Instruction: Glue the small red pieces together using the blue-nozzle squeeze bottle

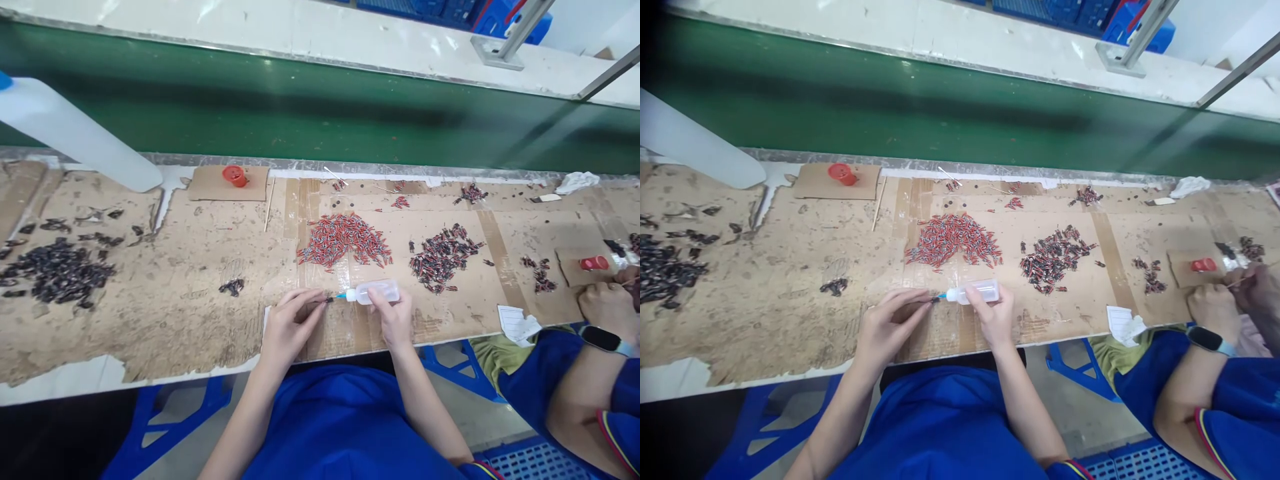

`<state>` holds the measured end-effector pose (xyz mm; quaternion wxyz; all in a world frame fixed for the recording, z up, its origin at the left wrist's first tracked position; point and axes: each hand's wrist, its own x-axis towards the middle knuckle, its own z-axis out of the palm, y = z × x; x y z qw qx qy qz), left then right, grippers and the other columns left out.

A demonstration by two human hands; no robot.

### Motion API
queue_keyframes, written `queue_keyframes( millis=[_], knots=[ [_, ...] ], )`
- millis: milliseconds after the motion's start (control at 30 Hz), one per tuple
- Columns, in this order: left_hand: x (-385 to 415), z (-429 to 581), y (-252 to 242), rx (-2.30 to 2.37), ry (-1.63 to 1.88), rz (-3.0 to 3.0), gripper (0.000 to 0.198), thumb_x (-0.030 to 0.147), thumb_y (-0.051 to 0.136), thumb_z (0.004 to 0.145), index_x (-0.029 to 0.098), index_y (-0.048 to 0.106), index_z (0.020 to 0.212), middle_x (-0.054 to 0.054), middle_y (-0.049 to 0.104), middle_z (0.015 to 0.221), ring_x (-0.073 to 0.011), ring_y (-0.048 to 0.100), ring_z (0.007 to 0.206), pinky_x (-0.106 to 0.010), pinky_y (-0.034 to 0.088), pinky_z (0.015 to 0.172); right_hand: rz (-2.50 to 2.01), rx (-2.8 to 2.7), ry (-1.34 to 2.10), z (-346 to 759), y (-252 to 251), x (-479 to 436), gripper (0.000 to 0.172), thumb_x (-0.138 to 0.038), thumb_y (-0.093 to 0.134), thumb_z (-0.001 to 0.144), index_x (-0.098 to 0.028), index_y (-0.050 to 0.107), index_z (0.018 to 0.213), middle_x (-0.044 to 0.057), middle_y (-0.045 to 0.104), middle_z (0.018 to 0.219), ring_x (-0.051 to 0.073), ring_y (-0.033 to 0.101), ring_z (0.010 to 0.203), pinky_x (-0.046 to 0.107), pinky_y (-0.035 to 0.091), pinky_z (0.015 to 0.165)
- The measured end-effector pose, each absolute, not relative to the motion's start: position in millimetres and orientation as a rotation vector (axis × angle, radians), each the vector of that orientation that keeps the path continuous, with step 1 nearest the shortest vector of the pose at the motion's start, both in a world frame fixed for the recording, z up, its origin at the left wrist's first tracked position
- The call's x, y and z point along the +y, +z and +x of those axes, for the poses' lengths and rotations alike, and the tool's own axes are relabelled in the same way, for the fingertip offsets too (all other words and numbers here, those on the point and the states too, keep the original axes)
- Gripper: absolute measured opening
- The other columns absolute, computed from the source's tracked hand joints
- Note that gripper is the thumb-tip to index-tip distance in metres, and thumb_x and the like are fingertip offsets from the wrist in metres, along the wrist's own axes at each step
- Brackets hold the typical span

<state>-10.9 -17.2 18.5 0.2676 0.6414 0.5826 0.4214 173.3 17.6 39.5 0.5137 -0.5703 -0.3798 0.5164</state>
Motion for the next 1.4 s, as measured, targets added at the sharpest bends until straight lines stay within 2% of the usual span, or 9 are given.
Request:
queue_keyframes(
  millis=[100, 300, 700, 1400],
  knots=[
    [-16.6, -10.5, 19.2, 1.592, 1.136, 1.712, 0.012, 0.022, 0.065, 0.084, 0.022, 0.072, 0.093, -0.003, 0.076, 0.088, -0.0177, 0.071, 0.086, -0.032, 0.061, 0.08, -1.43, -1.063, 1.141, 172.1, 41.3, 15.9, 0.026, -0.04, 0.072, 0.067, -0.018, 0.062, 0.057, -0.002, 0.057, 0.049, 0.011, 0.049, 0.045, 0.024, 0.041, 0.047],
    [-16.0, -8.9, 19.6, 1.594, 1.153, 1.754, 0.014, 0.02, 0.064, 0.085, 0.021, 0.07, 0.097, -0.003, 0.076, 0.087, -0.0169, 0.071, 0.086, -0.032, 0.06, 0.082, -1.51, -1.163, 1.071, 172.5, 38.5, 14.0, 0.029, -0.043, 0.071, 0.07, -0.017, 0.064, 0.058, 0.001, 0.062, 0.053, 0.013, 0.053, 0.049, 0.024, 0.043, 0.048],
    [-17.9, -9.1, 20.2, 1.598, 1.161, 1.791, 0.014, 0.02, 0.064, 0.085, 0.021, 0.07, 0.098, -0.003, 0.076, 0.089, -0.0173, 0.071, 0.088, -0.031, 0.06, 0.082, -1.523, -1.171, 1.091, 169.5, 36.6, 14.1, 0.024, -0.04, 0.072, 0.069, -0.017, 0.071, 0.065, 0.004, 0.071, 0.061, 0.017, 0.06, 0.054, 0.026, 0.049, 0.052],
    [-17.4, -9.0, 19.9, 1.622, 1.154, 1.766, 0.012, 0.021, 0.065, 0.084, 0.021, 0.07, 0.095, -0.003, 0.076, 0.086, -0.0176, 0.072, 0.086, -0.032, 0.061, 0.082, -1.541, -1.177, 1.096, 168.9, 36.8, 13.7, 0.026, -0.041, 0.07, 0.07, -0.016, 0.068, 0.062, 0.003, 0.068, 0.058, 0.016, 0.058, 0.052, 0.027, 0.048, 0.051]
  ],
)
